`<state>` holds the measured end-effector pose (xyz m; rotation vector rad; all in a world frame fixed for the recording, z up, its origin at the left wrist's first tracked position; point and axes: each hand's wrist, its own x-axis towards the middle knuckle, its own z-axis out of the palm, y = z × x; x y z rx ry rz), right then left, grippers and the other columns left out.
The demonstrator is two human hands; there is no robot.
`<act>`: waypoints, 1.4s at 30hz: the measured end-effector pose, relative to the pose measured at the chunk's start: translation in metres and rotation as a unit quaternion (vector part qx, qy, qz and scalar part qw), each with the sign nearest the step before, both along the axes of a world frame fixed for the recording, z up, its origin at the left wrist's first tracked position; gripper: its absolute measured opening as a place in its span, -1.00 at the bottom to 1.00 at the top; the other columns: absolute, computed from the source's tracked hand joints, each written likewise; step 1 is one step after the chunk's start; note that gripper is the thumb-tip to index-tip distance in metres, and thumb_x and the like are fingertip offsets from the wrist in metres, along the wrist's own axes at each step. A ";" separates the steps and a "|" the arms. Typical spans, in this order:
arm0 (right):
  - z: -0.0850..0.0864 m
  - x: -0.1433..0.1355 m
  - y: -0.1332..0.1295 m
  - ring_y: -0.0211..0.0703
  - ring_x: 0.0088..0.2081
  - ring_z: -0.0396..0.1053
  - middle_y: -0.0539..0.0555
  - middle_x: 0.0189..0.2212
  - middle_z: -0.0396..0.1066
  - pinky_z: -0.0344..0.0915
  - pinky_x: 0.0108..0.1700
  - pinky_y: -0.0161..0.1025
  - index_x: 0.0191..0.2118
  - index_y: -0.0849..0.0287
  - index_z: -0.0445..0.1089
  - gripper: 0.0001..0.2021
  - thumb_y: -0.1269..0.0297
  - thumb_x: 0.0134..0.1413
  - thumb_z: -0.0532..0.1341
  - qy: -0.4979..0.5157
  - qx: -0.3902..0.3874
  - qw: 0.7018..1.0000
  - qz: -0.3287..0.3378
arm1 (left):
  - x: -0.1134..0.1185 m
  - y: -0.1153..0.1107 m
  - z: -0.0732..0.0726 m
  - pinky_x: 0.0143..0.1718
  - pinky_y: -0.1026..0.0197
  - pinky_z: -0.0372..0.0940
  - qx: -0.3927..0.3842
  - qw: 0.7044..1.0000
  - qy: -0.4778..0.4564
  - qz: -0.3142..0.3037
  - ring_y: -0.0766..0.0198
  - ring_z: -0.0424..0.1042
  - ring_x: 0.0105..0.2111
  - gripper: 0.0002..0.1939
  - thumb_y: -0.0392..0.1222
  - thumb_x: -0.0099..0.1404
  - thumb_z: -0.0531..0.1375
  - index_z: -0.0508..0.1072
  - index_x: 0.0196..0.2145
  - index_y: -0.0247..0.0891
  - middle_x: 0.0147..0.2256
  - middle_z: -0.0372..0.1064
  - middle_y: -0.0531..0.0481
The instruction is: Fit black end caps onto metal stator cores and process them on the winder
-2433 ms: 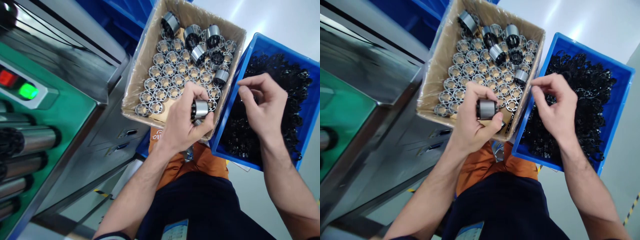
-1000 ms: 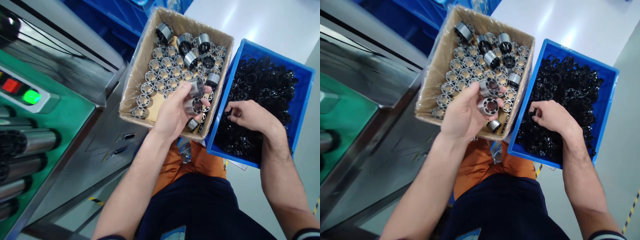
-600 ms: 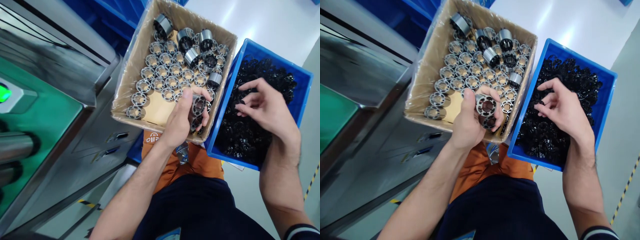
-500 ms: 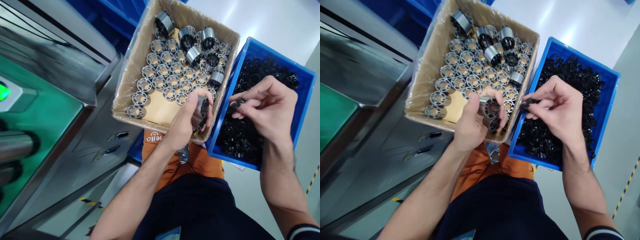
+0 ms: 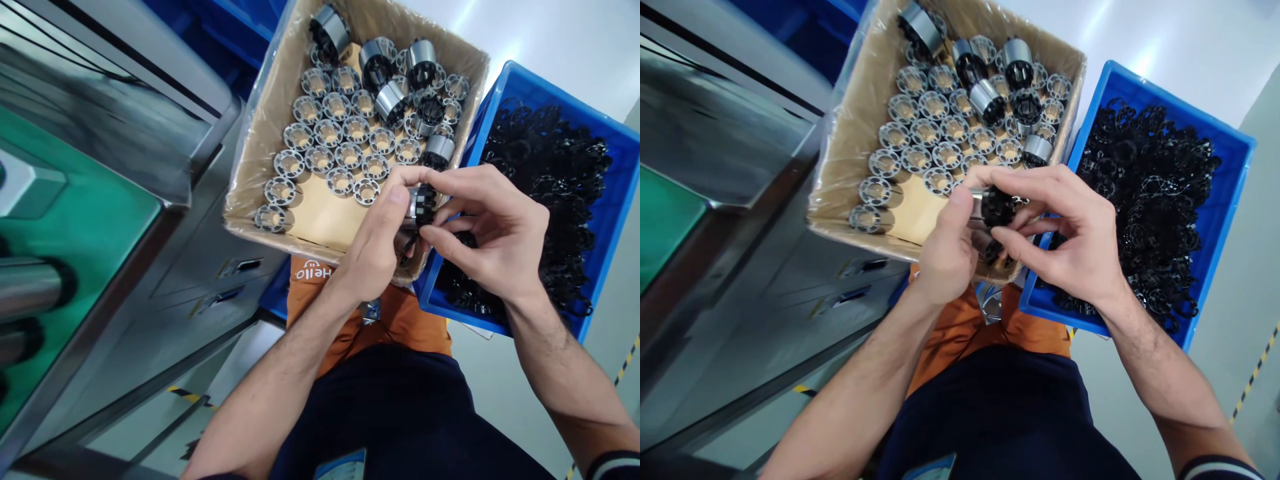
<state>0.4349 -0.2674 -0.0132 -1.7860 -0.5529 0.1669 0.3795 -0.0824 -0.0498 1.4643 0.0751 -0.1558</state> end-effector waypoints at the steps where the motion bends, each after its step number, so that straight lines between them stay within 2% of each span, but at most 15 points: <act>1: -0.001 0.000 0.001 -0.01 -0.21 0.70 0.07 0.23 0.70 0.88 -0.19 0.06 0.19 -0.27 0.80 -0.61 0.23 0.30 0.61 0.003 -0.004 1.000 -0.008 | 0.000 0.000 -0.001 -0.39 0.03 0.49 -0.003 1.000 0.003 0.004 0.02 0.71 -0.30 -0.36 0.42 0.77 -0.13 0.51 0.39 0.12 -0.23 0.63 0.00; 4: -0.004 -0.001 0.002 -0.07 -0.25 0.68 0.08 0.15 0.71 0.86 -0.23 -0.02 0.20 -0.18 0.79 -0.61 0.18 0.28 0.62 -0.005 -0.003 1.000 -0.020 | 0.000 -0.002 -0.003 -0.39 0.04 0.47 -0.045 0.998 0.002 0.032 0.05 0.69 -0.30 -0.38 0.46 0.78 -0.11 0.52 0.32 0.10 -0.23 0.61 0.01; 7: -0.005 0.001 -0.001 -0.06 -0.21 0.70 0.02 0.11 0.72 0.86 -0.19 -0.04 0.18 -0.21 0.80 -0.64 0.15 0.30 0.63 -0.024 -0.012 1.000 -0.016 | 0.000 -0.004 -0.003 -0.42 0.05 0.42 -0.050 0.998 -0.012 0.038 0.12 0.62 -0.36 -0.42 0.45 0.79 -0.07 0.51 0.27 0.08 -0.21 0.62 0.02; 13: -0.006 0.005 -0.005 -0.05 -0.15 0.69 0.03 0.12 0.72 0.86 -0.10 -0.01 0.15 -0.26 0.83 -0.62 0.30 0.30 0.65 -0.073 0.007 0.997 0.017 | 0.002 -0.005 -0.001 -0.47 0.08 0.35 -0.071 0.996 -0.019 0.040 0.21 0.49 -0.45 -0.40 0.51 0.75 0.02 0.52 0.22 0.01 -0.21 0.58 0.04; 16: -0.008 0.006 -0.002 -0.11 -0.18 0.66 0.00 -0.01 0.67 0.84 -0.15 -0.10 0.16 -0.28 0.83 -0.56 0.33 0.24 0.68 -0.059 0.040 0.997 0.014 | 0.003 -0.005 0.001 -0.46 0.06 0.35 -0.066 0.997 -0.001 0.040 0.18 0.50 -0.45 -0.37 0.56 0.72 0.00 0.50 0.23 0.03 -0.25 0.55 0.02; 18: -0.009 0.005 -0.001 -0.11 -0.21 0.65 0.01 -0.08 0.63 0.84 -0.17 -0.11 0.14 -0.25 0.83 -0.60 0.27 0.24 0.70 -0.043 0.044 0.998 0.007 | 0.002 -0.005 0.002 -0.44 0.06 0.36 -0.055 0.998 0.008 0.043 0.15 0.50 -0.45 -0.37 0.56 0.72 -0.02 0.49 0.23 0.05 -0.29 0.53 0.02; 21: -0.009 0.005 -0.002 -0.05 -0.19 0.66 0.05 -0.06 0.61 0.87 -0.12 -0.01 0.12 -0.21 0.83 -0.68 0.11 0.28 0.69 -0.022 0.005 1.000 0.004 | 0.001 -0.003 0.003 -0.44 0.06 0.37 -0.059 0.997 0.004 0.042 0.16 0.47 -0.46 -0.41 0.53 0.73 0.02 0.49 0.22 0.05 -0.30 0.51 0.03; 23: -0.009 0.005 -0.002 -0.03 -0.17 0.67 0.06 -0.06 0.61 0.87 -0.08 0.02 0.12 -0.20 0.82 -0.67 0.09 0.28 0.69 -0.019 -0.004 1.000 0.005 | 0.001 -0.003 0.002 -0.45 0.07 0.36 -0.066 0.997 -0.005 0.040 0.18 0.45 -0.47 -0.43 0.51 0.74 0.04 0.50 0.20 0.04 -0.28 0.51 0.04; 27: -0.010 0.007 -0.003 -0.09 -0.15 0.66 0.00 -0.09 0.61 0.85 -0.08 -0.07 0.12 -0.25 0.83 -0.60 0.26 0.22 0.72 -0.033 0.038 0.999 0.017 | 0.001 -0.002 0.000 -0.44 0.09 0.35 -0.066 0.997 -0.014 0.041 0.20 0.50 -0.44 -0.46 0.48 0.76 0.04 0.52 0.24 0.07 -0.23 0.54 0.05; 31: -0.010 0.008 -0.003 -0.15 -0.17 0.65 -0.04 -0.10 0.62 0.83 -0.10 -0.14 0.14 -0.33 0.83 -0.50 0.35 0.16 0.74 -0.023 0.066 0.997 0.022 | 0.002 -0.002 0.000 -0.44 0.08 0.36 -0.036 0.999 -0.006 0.030 0.16 0.56 -0.43 -0.41 0.49 0.77 -0.07 0.48 0.29 0.10 -0.24 0.58 0.05; 35: -0.012 0.006 -0.004 -0.11 -0.15 0.66 -0.02 -0.10 0.63 0.83 -0.09 -0.10 0.16 -0.35 0.83 -0.53 0.29 0.21 0.74 -0.035 0.058 0.997 0.025 | -0.001 -0.001 0.004 -0.44 0.09 0.39 -0.046 0.999 -0.004 0.025 0.19 0.53 -0.44 -0.45 0.48 0.76 -0.01 0.48 0.26 0.09 -0.26 0.54 0.06; 38: -0.013 0.007 -0.002 -0.11 -0.17 0.66 -0.02 -0.11 0.64 0.81 -0.08 -0.10 0.15 -0.26 0.84 -0.60 0.19 0.24 0.73 -0.034 0.050 0.998 0.024 | -0.002 0.000 0.005 -0.43 0.09 0.42 -0.079 0.997 -0.006 0.016 0.22 0.49 -0.46 -0.47 0.47 0.75 0.10 0.51 0.28 0.08 -0.29 0.51 0.07; 40: -0.006 0.009 -0.004 -0.05 -0.13 0.70 0.00 -0.08 0.68 0.82 -0.03 -0.03 0.12 -0.20 0.84 -0.69 0.06 0.32 0.69 -0.026 0.009 0.999 0.026 | 0.001 0.000 0.000 -0.46 0.13 0.41 -0.097 0.995 -0.030 0.013 0.25 0.50 -0.48 -0.51 0.42 0.75 0.18 0.58 0.27 0.04 -0.32 0.55 0.08; 42: 0.009 0.014 -0.015 0.04 -0.05 0.74 0.01 -0.02 0.74 0.81 0.05 0.06 0.14 -0.22 0.82 -0.77 -0.02 0.48 0.58 -0.046 -0.038 0.998 0.005 | 0.008 -0.001 -0.008 -0.56 0.21 0.32 -0.117 0.987 -0.103 0.035 0.29 0.54 -0.51 -0.50 0.39 0.75 0.23 0.68 0.14 -0.06 -0.31 0.66 0.04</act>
